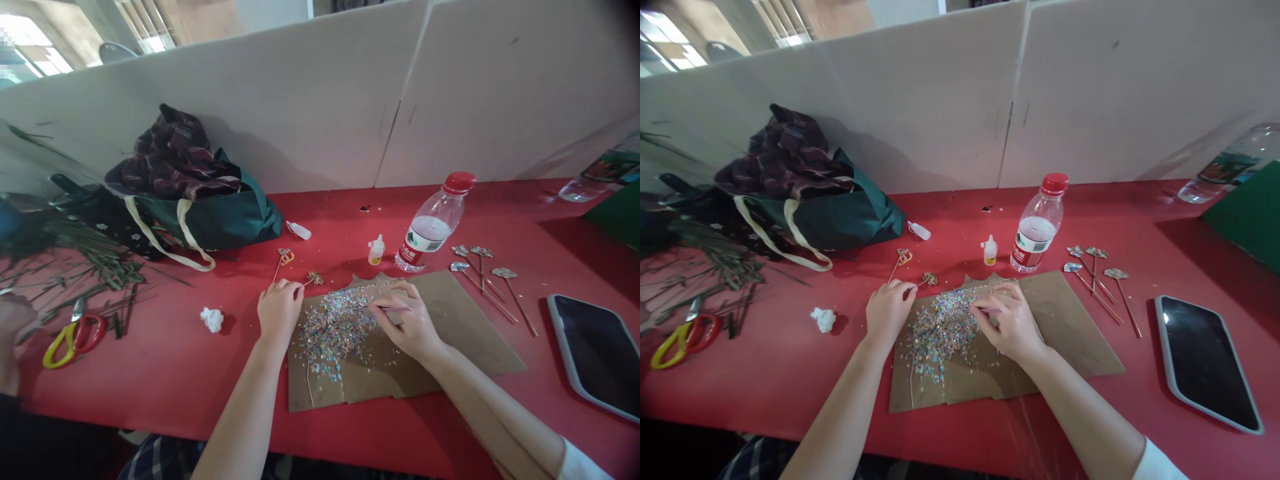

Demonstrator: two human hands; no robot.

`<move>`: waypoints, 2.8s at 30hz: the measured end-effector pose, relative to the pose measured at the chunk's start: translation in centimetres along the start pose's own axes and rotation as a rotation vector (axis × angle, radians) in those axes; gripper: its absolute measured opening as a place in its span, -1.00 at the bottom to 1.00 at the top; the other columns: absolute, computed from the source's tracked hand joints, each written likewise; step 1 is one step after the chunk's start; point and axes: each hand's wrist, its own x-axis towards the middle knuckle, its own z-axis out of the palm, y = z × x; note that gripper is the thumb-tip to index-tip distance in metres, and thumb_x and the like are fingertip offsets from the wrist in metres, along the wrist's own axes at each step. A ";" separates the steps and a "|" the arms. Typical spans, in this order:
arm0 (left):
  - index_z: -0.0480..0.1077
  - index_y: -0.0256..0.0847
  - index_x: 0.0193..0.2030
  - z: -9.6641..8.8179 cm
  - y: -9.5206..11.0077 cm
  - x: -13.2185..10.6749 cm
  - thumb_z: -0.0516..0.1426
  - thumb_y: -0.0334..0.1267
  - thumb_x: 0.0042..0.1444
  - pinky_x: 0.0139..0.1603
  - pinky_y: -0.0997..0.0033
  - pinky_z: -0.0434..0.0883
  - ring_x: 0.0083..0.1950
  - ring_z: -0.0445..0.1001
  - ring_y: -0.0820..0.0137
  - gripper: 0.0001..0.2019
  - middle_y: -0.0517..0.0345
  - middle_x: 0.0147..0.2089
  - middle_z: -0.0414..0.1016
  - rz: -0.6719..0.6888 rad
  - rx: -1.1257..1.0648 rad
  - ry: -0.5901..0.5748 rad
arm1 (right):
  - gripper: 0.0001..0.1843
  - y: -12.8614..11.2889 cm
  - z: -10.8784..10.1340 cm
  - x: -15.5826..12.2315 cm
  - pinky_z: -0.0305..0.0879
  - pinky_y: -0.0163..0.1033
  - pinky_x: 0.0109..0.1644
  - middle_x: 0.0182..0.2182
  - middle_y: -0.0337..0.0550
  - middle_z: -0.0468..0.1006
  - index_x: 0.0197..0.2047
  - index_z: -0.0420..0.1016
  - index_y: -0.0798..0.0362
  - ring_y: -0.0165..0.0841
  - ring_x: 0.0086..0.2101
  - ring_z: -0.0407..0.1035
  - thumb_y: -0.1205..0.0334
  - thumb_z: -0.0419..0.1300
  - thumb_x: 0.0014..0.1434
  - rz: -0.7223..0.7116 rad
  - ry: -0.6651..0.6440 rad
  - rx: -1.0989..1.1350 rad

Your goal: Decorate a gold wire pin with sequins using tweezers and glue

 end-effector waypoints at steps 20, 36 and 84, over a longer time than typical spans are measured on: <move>0.40 -0.04 0.02 -0.6 -1.2 0.5 -0.05 -0.17 0.26 -0.06 0.28 0.23 0.00 0.39 0.24 -0.72 0.09 0.00 0.49 -0.116 0.059 0.011 | -0.91 -0.2 -0.2 0.2 0.22 -0.06 0.01 -0.45 -0.33 0.59 -0.28 0.39 -0.02 -0.43 -0.46 0.43 0.37 0.16 0.18 -0.014 -0.010 0.010; 0.45 -0.20 -0.19 -0.9 -3.6 0.6 -0.03 -0.20 0.18 -0.14 0.22 0.20 -0.08 0.43 0.16 -0.74 -0.05 -0.17 0.52 -0.334 0.196 -0.049 | -0.92 0.1 0.0 0.1 0.24 -0.06 -0.02 -0.41 -0.27 0.61 -0.26 0.40 -0.02 -0.38 -0.39 0.47 0.35 0.17 0.17 -0.027 0.010 -0.002; 0.38 -0.16 -0.15 -1.6 1.6 -0.5 0.04 -0.38 0.25 -0.14 0.33 0.24 -0.24 0.46 0.39 -0.88 0.22 -0.28 0.58 0.539 -0.304 0.399 | -0.77 1.3 -0.7 -0.2 0.22 -0.07 -0.11 -0.46 -0.20 0.52 -0.17 0.46 0.00 -0.28 -0.26 0.32 0.27 -0.02 0.31 0.334 0.369 0.145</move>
